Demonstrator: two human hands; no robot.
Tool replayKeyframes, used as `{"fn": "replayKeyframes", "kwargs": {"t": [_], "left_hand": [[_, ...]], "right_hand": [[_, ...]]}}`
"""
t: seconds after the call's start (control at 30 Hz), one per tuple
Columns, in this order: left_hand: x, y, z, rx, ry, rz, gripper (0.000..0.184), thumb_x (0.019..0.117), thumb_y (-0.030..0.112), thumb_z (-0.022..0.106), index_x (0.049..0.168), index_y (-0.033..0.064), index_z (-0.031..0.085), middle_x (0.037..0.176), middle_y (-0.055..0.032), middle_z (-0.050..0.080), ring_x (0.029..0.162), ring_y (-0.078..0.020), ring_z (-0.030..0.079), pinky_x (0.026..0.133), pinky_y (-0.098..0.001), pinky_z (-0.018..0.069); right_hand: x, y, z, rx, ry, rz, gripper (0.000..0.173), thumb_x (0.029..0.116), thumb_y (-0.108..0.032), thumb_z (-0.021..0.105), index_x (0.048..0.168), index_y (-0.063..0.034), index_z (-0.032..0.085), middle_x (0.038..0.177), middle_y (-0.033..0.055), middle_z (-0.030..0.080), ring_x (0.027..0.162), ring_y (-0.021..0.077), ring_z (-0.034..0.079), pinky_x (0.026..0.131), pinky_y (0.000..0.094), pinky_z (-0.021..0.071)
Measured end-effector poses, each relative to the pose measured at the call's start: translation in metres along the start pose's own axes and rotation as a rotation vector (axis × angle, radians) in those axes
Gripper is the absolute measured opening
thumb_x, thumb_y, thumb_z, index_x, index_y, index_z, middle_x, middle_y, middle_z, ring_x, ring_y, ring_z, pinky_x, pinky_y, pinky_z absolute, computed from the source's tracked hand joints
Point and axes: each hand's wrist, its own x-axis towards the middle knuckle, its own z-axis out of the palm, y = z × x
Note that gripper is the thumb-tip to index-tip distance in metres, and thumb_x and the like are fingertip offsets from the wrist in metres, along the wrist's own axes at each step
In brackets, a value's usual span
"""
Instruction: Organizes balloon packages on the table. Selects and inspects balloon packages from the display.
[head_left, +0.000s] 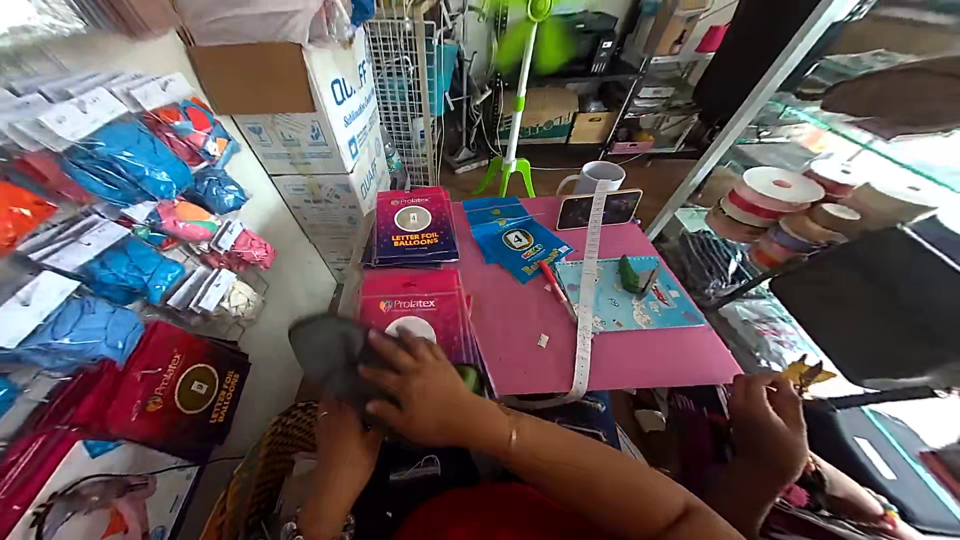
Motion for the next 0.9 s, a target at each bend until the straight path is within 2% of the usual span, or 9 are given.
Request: {"fn": "replayKeyframes", "kwargs": {"t": [0.07, 0.13, 0.27, 0.43, 0.5, 0.57, 0.63, 0.8, 0.9], "left_hand": [[0.003, 0.0, -0.001, 0.03, -0.023, -0.038, 0.063, 0.0844, 0.016, 0.077, 0.136, -0.0123, 0.054, 0.143, -0.0366, 0.048, 0.138, -0.0522, 0.042, 0.113, -0.0659, 0.0336], [0.007, -0.009, 0.004, -0.001, 0.03, 0.019, 0.068, 0.0846, 0.025, 0.077, 0.138, -0.0109, 0.053, 0.144, -0.0349, 0.049, 0.138, -0.0524, 0.042, 0.112, -0.0665, 0.0339], [0.006, -0.014, 0.011, -0.093, 0.063, 0.064, 0.082, 0.0878, 0.038, 0.073, 0.152, -0.0021, 0.043, 0.157, -0.026, 0.041, 0.145, -0.0472, 0.037, 0.115, -0.0665, 0.0301], [0.008, -0.017, 0.012, -0.128, 0.071, 0.059, 0.085, 0.086, 0.045, 0.072, 0.152, -0.0011, 0.044, 0.158, -0.0243, 0.04, 0.146, -0.0474, 0.035, 0.113, -0.0674, 0.03], [0.009, -0.019, 0.01, -0.119, 0.068, 0.064, 0.085, 0.0854, 0.048, 0.071, 0.151, -0.0003, 0.045, 0.156, -0.0242, 0.043, 0.144, -0.0471, 0.038, 0.113, -0.0673, 0.0314], [0.01, -0.021, 0.007, -0.132, 0.088, 0.064, 0.081, 0.0843, 0.049, 0.071, 0.146, 0.0002, 0.051, 0.152, -0.0244, 0.047, 0.141, -0.0469, 0.041, 0.111, -0.0674, 0.0337], [0.014, -0.024, 0.003, -0.136, 0.122, 0.066, 0.072, 0.0871, 0.049, 0.068, 0.136, -0.0019, 0.059, 0.144, -0.0258, 0.054, 0.136, -0.048, 0.046, 0.108, -0.0688, 0.0354], [0.023, -0.02, -0.013, -0.09, 0.292, 0.141, 0.033, 0.0924, 0.026, 0.068, 0.104, -0.005, 0.071, 0.126, -0.0291, 0.062, 0.121, -0.0489, 0.056, 0.098, -0.0683, 0.0415], [0.025, -0.003, -0.03, -0.06, 0.401, 0.143, 0.028, 0.0985, 0.02, 0.063, 0.108, -0.0059, 0.068, 0.112, -0.0258, 0.066, 0.104, -0.04, 0.065, 0.088, -0.0591, 0.0525]], "right_hand": [[0.011, 0.008, 0.018, -0.019, -0.143, -0.026, 0.055, 0.1058, -0.052, 0.042, 0.155, -0.0278, 0.047, 0.17, 0.0043, 0.025, 0.157, 0.0389, 0.014, 0.124, 0.0618, 0.0116], [0.024, 0.017, 0.017, -0.068, -0.11, -0.003, 0.057, 0.1051, -0.054, 0.042, 0.156, -0.0287, 0.046, 0.17, 0.0045, 0.026, 0.157, 0.0386, 0.014, 0.125, 0.0617, 0.0087], [0.061, 0.045, -0.005, -0.135, -0.041, 0.192, 0.06, 0.1044, -0.057, 0.04, 0.156, -0.0276, 0.045, 0.168, 0.0057, 0.03, 0.157, 0.0384, 0.017, 0.124, 0.0643, 0.0096], [0.088, 0.093, -0.035, 0.023, -0.124, 0.415, 0.062, 0.1052, -0.058, 0.04, 0.148, -0.0161, 0.055, 0.161, 0.0087, 0.042, 0.154, 0.0347, 0.027, 0.122, 0.0675, 0.0095], [0.08, 0.108, -0.045, 0.087, -0.081, 0.434, 0.056, 0.1071, -0.048, 0.045, 0.144, -0.0078, 0.057, 0.156, 0.0137, 0.048, 0.151, 0.0343, 0.034, 0.123, 0.064, 0.0163], [0.06, 0.115, -0.056, 0.097, 0.089, 0.477, 0.047, 0.107, -0.035, 0.05, 0.138, -0.0017, 0.06, 0.145, 0.0189, 0.057, 0.14, 0.0356, 0.049, 0.12, 0.0575, 0.0317], [0.032, 0.119, -0.065, 0.105, 0.282, 0.541, 0.044, 0.1059, -0.03, 0.053, 0.137, 0.0002, 0.06, 0.145, 0.0204, 0.057, 0.136, 0.0363, 0.052, 0.116, 0.0547, 0.0375], [-0.018, 0.132, -0.046, -0.024, 0.363, 0.651, 0.044, 0.1047, -0.033, 0.053, 0.137, -0.005, 0.062, 0.151, 0.0162, 0.053, 0.143, 0.0348, 0.046, 0.119, 0.0541, 0.0337], [-0.02, 0.131, -0.038, -0.118, 0.332, 0.643, 0.044, 0.1053, -0.035, 0.051, 0.138, -0.0082, 0.062, 0.153, 0.0134, 0.052, 0.145, 0.0345, 0.044, 0.119, 0.0541, 0.0323]]}}
